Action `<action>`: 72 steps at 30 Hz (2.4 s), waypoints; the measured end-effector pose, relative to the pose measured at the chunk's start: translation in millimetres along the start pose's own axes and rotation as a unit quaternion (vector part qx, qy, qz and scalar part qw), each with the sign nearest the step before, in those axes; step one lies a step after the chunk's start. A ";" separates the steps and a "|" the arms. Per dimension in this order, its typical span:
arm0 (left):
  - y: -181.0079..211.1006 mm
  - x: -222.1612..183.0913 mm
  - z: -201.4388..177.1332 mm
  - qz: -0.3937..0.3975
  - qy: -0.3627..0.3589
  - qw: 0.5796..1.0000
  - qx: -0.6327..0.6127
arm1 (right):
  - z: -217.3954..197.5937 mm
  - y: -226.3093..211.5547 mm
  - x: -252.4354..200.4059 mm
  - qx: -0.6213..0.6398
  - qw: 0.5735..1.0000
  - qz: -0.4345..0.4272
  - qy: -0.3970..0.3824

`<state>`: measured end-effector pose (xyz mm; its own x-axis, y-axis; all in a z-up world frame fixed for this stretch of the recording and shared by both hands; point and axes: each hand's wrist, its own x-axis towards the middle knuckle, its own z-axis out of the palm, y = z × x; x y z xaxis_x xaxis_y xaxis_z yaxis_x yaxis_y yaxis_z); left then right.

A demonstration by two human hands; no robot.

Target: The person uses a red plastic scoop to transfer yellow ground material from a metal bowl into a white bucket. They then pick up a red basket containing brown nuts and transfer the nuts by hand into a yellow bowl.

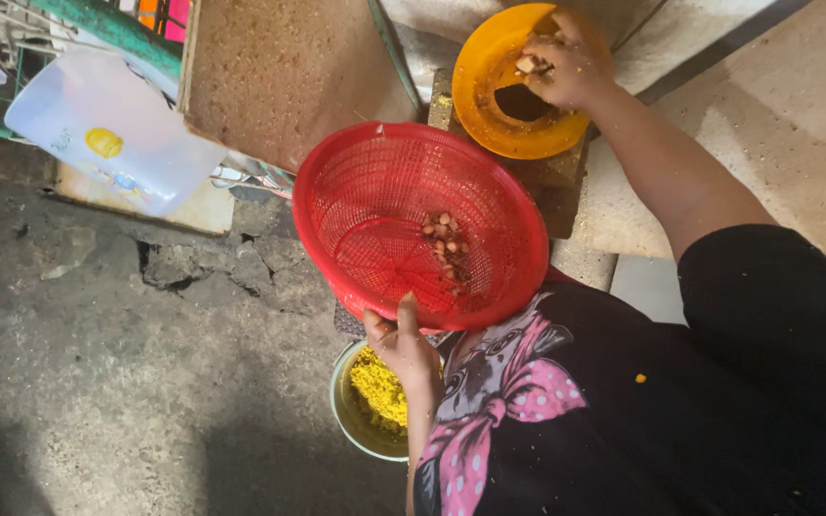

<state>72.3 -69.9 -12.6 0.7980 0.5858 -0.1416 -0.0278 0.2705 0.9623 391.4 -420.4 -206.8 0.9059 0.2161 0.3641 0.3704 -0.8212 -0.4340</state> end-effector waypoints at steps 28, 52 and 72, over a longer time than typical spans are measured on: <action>-0.9 -9.3 1.9 0.012 -0.057 0.998 0.013 | -47.6 -26.7 17.5 -0.151 0.922 -0.006 -0.358; 7.1 -14.2 7.3 0.001 -0.078 0.997 0.014 | -76.6 -61.9 -1.3 -0.046 0.955 0.106 -0.273; -0.7 -9.4 8.2 0.004 -0.077 0.997 0.025 | -13.5 -7.8 32.6 -0.026 0.970 0.128 -0.205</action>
<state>69.8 -81.8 -10.1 0.8812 0.4619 -0.1007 -0.0074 0.2265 0.9740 415.3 -414.0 -180.3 0.9760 0.1859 -0.1135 0.1223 -0.8990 -0.4206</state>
